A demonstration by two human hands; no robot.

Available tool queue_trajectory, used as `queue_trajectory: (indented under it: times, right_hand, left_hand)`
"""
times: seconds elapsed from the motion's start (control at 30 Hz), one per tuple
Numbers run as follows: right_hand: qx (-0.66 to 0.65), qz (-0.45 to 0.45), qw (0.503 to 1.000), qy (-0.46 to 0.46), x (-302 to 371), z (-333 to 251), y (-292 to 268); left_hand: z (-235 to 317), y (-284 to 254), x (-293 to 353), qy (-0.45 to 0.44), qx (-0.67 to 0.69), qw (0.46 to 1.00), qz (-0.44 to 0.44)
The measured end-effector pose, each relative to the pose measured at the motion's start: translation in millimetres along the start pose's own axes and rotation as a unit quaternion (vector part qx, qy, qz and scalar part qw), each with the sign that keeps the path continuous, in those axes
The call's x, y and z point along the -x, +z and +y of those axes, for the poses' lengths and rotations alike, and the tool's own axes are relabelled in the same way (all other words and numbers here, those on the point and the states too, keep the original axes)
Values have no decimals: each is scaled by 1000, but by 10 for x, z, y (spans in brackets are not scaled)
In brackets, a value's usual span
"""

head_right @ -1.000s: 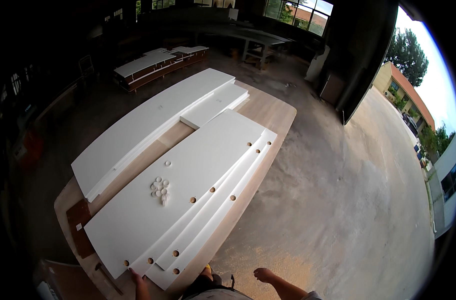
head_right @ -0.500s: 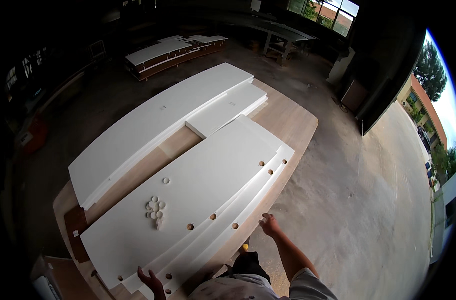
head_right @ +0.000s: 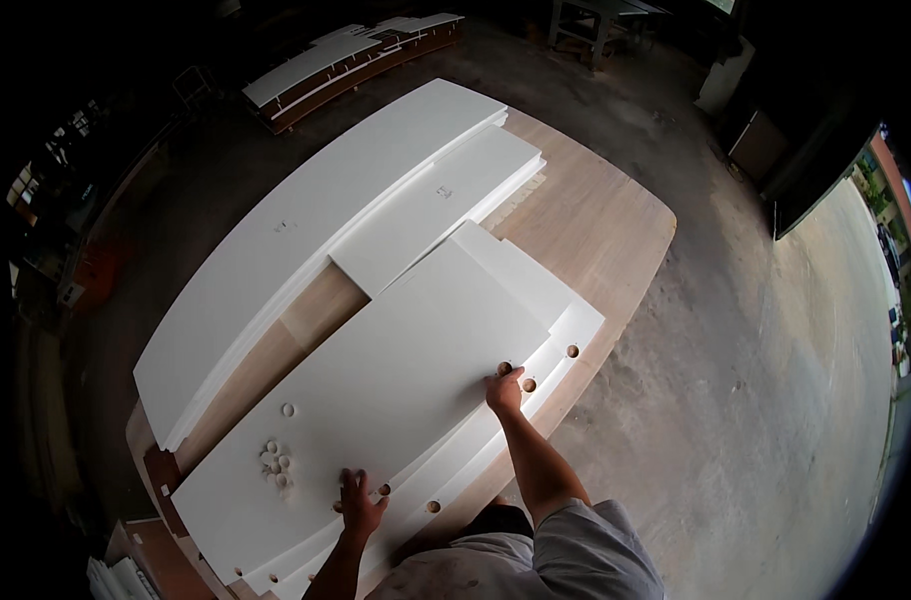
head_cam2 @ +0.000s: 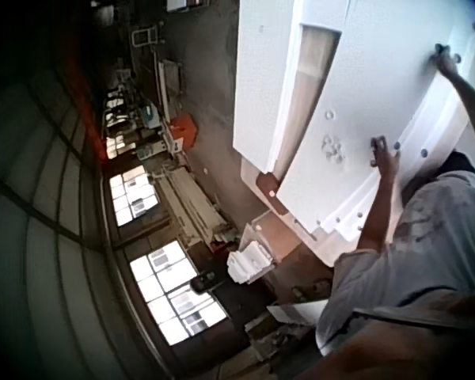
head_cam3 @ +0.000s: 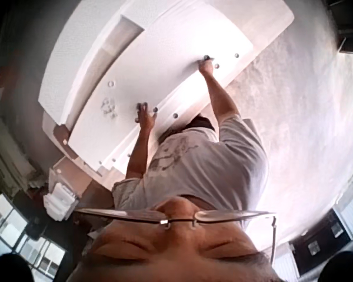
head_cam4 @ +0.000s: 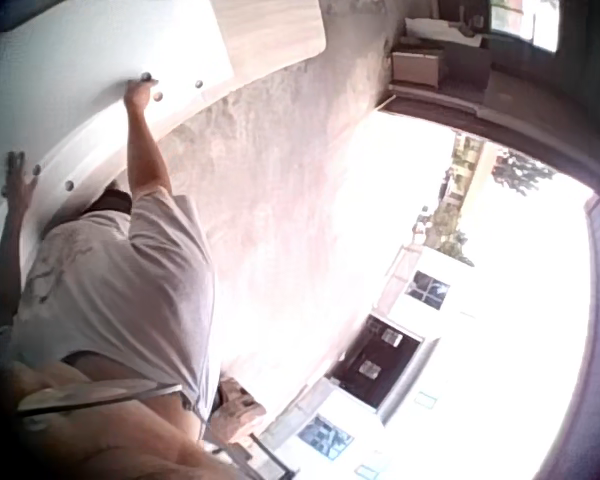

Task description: The person applies adhesive into pre-drilled holes of white furniture panels using a caulking gun, then picks up and inserts white plastic circular caps into the holes by hand.

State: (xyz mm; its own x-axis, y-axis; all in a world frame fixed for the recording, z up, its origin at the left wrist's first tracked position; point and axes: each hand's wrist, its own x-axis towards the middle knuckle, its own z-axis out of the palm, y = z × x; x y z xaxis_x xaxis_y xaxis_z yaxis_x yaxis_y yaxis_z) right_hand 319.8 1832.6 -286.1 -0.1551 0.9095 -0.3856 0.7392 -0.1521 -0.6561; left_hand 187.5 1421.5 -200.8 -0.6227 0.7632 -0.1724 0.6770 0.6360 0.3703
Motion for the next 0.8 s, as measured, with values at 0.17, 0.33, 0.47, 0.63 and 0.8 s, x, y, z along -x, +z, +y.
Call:
queue_trajectory:
  times: [0.17,0.33,0.47,0.63,0.8]
  right_hand:
    - [0,-78,997,19,128,-274,-198]
    - [-4,-105,994,16,56,-313,-388]
    - [67,-118,989,51,-68,-445,-697]
    - [209,94,960,-162,-730,-390,-938]
    - [266,42,958,-101,-1098,-115,-882]
  left_hand:
    - [64,-39,33,-37,-40,997,-63]
    - [104,21,-61,-13,-42,994,-103]
    - [108,-48,-26,-17,-47,992,-119]
    - [137,-197,11,-9,-74,990,-121]
    - [233,-143,-119,-20,-43,992,-120]
